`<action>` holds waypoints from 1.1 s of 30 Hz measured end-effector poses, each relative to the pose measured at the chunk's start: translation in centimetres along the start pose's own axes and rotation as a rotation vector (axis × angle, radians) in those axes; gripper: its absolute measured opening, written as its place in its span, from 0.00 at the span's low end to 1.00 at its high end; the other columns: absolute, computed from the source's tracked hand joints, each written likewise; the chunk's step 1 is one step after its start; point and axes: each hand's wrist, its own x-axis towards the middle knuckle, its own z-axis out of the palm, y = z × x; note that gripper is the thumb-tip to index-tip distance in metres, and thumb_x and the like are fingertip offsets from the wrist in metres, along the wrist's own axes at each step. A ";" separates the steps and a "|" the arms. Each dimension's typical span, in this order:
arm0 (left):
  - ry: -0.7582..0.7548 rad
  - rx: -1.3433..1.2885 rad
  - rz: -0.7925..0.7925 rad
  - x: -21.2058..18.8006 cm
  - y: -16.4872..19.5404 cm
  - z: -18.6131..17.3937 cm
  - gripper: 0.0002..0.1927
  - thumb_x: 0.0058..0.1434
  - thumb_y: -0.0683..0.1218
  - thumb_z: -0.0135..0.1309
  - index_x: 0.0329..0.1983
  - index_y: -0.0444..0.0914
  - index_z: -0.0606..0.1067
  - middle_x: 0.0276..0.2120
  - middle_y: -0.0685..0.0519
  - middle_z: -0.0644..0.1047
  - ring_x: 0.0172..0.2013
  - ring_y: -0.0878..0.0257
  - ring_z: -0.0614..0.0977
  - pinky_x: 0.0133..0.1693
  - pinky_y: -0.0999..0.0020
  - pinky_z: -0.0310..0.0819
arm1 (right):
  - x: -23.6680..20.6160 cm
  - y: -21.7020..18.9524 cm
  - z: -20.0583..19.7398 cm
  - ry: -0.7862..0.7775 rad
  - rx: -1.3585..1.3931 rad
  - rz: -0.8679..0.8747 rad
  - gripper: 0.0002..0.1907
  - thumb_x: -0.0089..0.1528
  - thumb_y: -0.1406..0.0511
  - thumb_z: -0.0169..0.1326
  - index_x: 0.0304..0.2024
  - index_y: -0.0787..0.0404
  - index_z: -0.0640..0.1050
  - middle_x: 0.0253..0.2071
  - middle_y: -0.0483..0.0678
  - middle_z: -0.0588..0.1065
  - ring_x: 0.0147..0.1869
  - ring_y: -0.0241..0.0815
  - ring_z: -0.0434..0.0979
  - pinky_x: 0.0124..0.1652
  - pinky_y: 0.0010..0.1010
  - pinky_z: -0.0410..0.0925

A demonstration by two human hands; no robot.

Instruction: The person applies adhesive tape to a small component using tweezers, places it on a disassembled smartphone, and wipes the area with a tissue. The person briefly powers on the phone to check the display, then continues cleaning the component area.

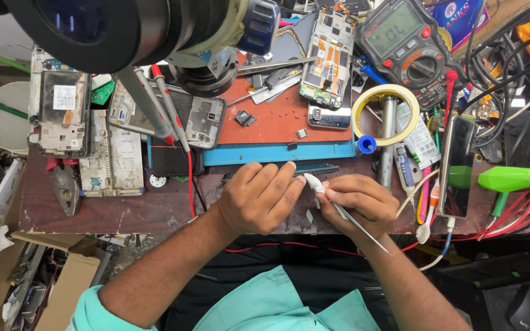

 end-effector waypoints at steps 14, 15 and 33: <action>-0.007 -0.004 0.008 0.0 0.0 0.0 0.12 0.60 0.42 0.58 0.45 0.31 0.79 0.42 0.42 0.81 0.37 0.57 0.81 0.37 0.65 0.72 | -0.2 0.0 0.0 0.009 0.045 0.030 0.12 0.53 0.76 0.69 0.35 0.63 0.79 0.37 0.51 0.79 0.41 0.44 0.83 0.41 0.31 0.76; -0.006 0.000 0.010 0.1 0.0 0.0 0.12 0.60 0.42 0.58 0.45 0.31 0.79 0.42 0.42 0.81 0.37 0.57 0.81 0.37 0.65 0.72 | -0.2 0.0 -0.1 0.007 0.037 0.032 0.12 0.53 0.76 0.69 0.35 0.63 0.79 0.36 0.51 0.79 0.40 0.44 0.83 0.41 0.31 0.75; -0.005 0.006 0.018 0.0 0.1 0.0 0.12 0.61 0.42 0.58 0.45 0.31 0.80 0.42 0.42 0.81 0.38 0.56 0.81 0.37 0.65 0.73 | 0.4 0.0 0.0 0.013 0.038 -0.013 0.11 0.53 0.76 0.68 0.34 0.64 0.78 0.34 0.51 0.78 0.38 0.45 0.82 0.39 0.31 0.74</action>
